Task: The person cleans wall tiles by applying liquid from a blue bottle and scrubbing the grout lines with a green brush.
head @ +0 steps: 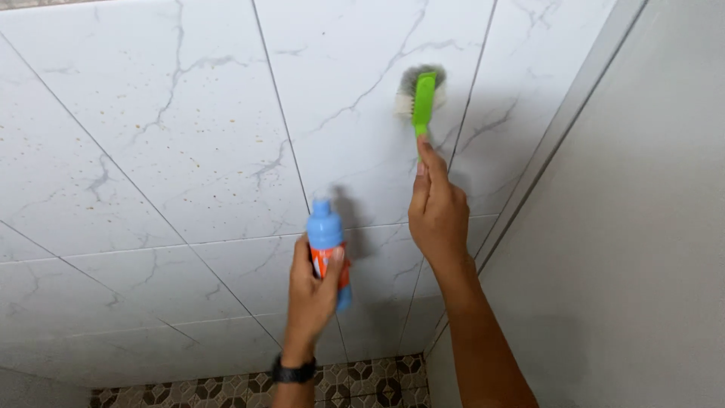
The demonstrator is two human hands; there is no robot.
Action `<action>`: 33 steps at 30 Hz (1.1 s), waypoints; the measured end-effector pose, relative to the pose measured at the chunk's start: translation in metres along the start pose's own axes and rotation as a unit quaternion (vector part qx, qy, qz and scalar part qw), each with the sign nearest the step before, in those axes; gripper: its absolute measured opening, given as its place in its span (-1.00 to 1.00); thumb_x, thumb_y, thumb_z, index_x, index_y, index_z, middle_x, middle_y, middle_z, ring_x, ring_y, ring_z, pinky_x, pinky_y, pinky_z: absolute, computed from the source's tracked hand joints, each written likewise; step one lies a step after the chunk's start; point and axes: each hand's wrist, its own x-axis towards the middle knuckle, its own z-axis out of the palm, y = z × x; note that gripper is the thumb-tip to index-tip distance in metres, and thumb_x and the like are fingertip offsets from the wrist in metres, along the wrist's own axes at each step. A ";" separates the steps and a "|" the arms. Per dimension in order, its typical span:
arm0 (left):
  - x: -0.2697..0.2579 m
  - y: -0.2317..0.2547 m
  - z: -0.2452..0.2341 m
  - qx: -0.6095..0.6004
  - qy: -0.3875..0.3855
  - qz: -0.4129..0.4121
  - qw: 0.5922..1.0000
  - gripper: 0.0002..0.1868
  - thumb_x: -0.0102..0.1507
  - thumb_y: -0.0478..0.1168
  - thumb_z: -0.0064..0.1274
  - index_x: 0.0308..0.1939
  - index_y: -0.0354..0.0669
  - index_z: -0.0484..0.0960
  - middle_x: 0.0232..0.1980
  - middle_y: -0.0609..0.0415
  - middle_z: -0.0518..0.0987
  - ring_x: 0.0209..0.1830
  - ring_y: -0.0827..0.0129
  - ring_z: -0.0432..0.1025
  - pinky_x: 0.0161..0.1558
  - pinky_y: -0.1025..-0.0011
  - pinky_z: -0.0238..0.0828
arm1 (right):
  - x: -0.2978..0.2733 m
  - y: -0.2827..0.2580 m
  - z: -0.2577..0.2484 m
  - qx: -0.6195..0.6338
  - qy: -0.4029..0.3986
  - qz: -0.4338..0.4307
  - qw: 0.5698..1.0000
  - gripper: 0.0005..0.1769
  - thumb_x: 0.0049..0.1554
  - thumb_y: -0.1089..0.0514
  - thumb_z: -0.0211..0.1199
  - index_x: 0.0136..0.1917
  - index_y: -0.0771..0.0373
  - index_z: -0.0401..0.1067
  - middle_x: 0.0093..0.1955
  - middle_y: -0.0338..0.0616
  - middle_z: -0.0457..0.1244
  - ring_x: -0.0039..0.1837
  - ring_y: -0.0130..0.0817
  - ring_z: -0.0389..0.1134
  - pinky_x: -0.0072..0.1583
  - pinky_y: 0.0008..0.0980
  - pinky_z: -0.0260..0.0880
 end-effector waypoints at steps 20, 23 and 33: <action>-0.043 -0.022 0.007 -0.180 0.031 -0.074 0.980 -0.63 0.41 0.01 -0.17 0.10 -0.21 0.37 -0.08 -0.04 0.61 -0.29 0.38 0.57 -0.30 0.37 0.60 | 0.000 0.003 0.000 -0.013 -0.001 0.021 1.000 -0.56 0.44 0.16 -0.05 0.54 0.26 0.25 -0.27 -0.25 0.28 -0.39 -0.58 0.23 -0.36 -0.50 0.24; -0.040 -0.016 0.009 -0.169 0.026 -0.066 0.983 -0.62 0.40 0.02 -0.17 0.11 -0.21 0.37 -0.09 -0.03 0.60 -0.30 0.40 0.57 -0.31 0.39 0.60 | -0.041 0.029 0.020 -0.001 -0.010 0.042 0.999 -0.55 0.44 0.17 -0.05 0.56 0.26 0.21 -0.28 -0.26 0.28 -0.39 -0.57 0.25 -0.36 -0.51 0.26; -0.046 -0.010 0.019 -0.152 0.016 -0.059 0.986 -0.62 0.41 0.01 -0.16 0.12 -0.21 0.36 -0.09 -0.02 0.61 -0.29 0.40 0.58 -0.29 0.39 0.63 | -0.179 0.082 0.052 -0.005 -0.137 0.215 0.967 -0.49 0.36 0.14 -0.06 0.55 0.21 0.17 -0.39 -0.29 0.29 -0.48 -0.56 0.27 -0.49 -0.53 0.28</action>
